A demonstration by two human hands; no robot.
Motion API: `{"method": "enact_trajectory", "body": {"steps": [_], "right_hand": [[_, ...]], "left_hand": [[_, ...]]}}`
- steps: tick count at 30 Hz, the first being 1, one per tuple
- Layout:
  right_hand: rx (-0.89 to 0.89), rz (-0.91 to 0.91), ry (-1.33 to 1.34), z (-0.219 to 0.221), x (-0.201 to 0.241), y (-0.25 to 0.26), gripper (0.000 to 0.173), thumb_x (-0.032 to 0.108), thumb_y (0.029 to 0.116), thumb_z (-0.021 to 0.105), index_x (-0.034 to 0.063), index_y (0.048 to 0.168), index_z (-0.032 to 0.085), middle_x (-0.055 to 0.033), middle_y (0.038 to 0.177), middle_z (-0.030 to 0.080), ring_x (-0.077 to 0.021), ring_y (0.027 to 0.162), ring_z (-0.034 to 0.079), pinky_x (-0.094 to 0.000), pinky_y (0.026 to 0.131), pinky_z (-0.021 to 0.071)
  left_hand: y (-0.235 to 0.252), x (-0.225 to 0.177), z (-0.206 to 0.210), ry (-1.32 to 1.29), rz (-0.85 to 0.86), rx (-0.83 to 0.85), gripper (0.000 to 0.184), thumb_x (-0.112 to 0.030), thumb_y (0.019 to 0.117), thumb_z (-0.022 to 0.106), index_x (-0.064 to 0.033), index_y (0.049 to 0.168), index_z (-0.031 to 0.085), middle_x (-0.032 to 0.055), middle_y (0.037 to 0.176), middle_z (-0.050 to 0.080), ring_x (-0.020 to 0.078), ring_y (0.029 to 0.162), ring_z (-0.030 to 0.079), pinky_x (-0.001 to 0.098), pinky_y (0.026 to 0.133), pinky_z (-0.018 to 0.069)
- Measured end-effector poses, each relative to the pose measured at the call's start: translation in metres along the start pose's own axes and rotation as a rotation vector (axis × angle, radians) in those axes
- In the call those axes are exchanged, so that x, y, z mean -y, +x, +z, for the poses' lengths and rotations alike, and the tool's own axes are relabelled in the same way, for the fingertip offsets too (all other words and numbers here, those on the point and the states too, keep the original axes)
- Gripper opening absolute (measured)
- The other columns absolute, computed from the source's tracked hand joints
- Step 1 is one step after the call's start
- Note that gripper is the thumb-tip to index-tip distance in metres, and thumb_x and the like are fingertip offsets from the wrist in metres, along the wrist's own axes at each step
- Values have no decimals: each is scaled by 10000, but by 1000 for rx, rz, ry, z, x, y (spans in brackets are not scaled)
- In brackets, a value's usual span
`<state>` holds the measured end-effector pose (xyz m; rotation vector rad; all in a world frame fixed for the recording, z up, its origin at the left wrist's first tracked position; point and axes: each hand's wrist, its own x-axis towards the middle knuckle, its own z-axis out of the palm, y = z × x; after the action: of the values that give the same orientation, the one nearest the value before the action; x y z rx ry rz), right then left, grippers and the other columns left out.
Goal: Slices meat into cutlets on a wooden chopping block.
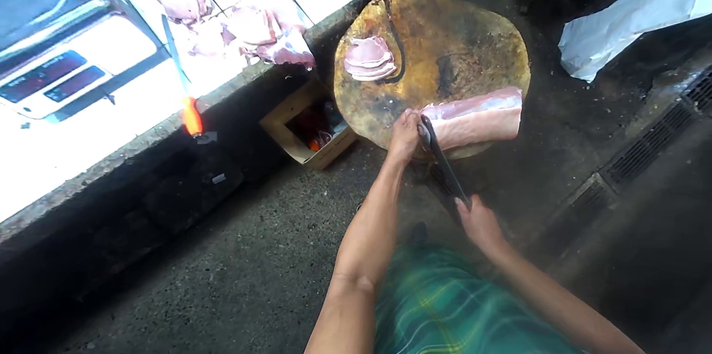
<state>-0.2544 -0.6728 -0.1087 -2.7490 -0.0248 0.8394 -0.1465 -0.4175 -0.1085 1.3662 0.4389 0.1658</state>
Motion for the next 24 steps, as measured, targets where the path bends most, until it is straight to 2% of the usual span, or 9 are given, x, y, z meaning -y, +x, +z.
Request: {"method": "enact_trajectory", "body": {"steps": [2,4,6,10,12,15,17,20,24], "right_hand": [[47,44,-29,-4,-12,-14,660,615,1061,358,63,1379,527,-182,968,725,-367,952,730,-556,843,578],[84,74,-38,-11,-23,-28,672,636,1052,356,68,1362,539,-182,972,723,-367,961,726,-560,851,573],[85,51,-10,-18,-33,-36,688,656,1046,343,66,1321,566,-185,941,717,-368,931,725,-566,829,570],[-26,-106,125,-33,-22,-48,633,586,1070,335,39,1281,574,-162,858,688,-342,815,709,-543,748,569],[-109,-195,184,-42,5,-39,587,521,1084,337,18,1267,578,-150,828,678,-318,770,702,-524,717,573],[-206,-286,229,-47,41,-5,556,495,1087,360,13,1232,596,-144,808,681,-311,763,702,-517,734,576],[-243,-316,235,-43,56,16,573,529,1081,360,28,1230,594,-139,796,679,-316,748,703,-530,717,577],[-218,-278,211,-33,66,36,576,570,1075,366,55,1222,580,-134,782,672,-329,737,702,-540,692,575],[-61,-157,112,-27,64,46,616,622,1063,335,74,1196,584,-154,864,698,-347,867,723,-557,777,578]], "left_hand": [[4,0,-16,-79,-19,-86,331,-261,1106,391,-36,1014,617,60,824,635,165,758,633,385,719,566],[-6,0,-37,-107,-127,-167,383,-303,1092,398,-4,1079,638,110,908,686,212,837,677,443,778,590],[-14,0,-56,-152,-266,-216,404,-318,1076,401,7,1117,639,122,947,712,220,851,697,444,784,596],[-21,11,-75,-198,-460,-123,305,-243,1051,414,-34,1174,600,104,961,693,205,802,686,412,742,594],[-19,13,-77,-156,-467,-58,294,-188,1008,533,-5,1218,629,137,1008,718,226,835,713,420,769,616],[-16,9,-74,62,-506,-57,280,-178,954,718,12,1151,661,122,912,732,188,738,712,361,702,620],[-15,7,-74,189,-526,-101,292,-201,931,744,13,1108,655,116,882,740,181,713,716,350,676,616],[-17,5,-75,234,-520,-130,301,-208,941,736,16,1122,648,119,907,747,193,741,733,361,702,629],[-20,7,-73,233,-488,-169,260,-189,936,721,24,1075,662,131,892,748,213,739,739,391,709,637]]}}
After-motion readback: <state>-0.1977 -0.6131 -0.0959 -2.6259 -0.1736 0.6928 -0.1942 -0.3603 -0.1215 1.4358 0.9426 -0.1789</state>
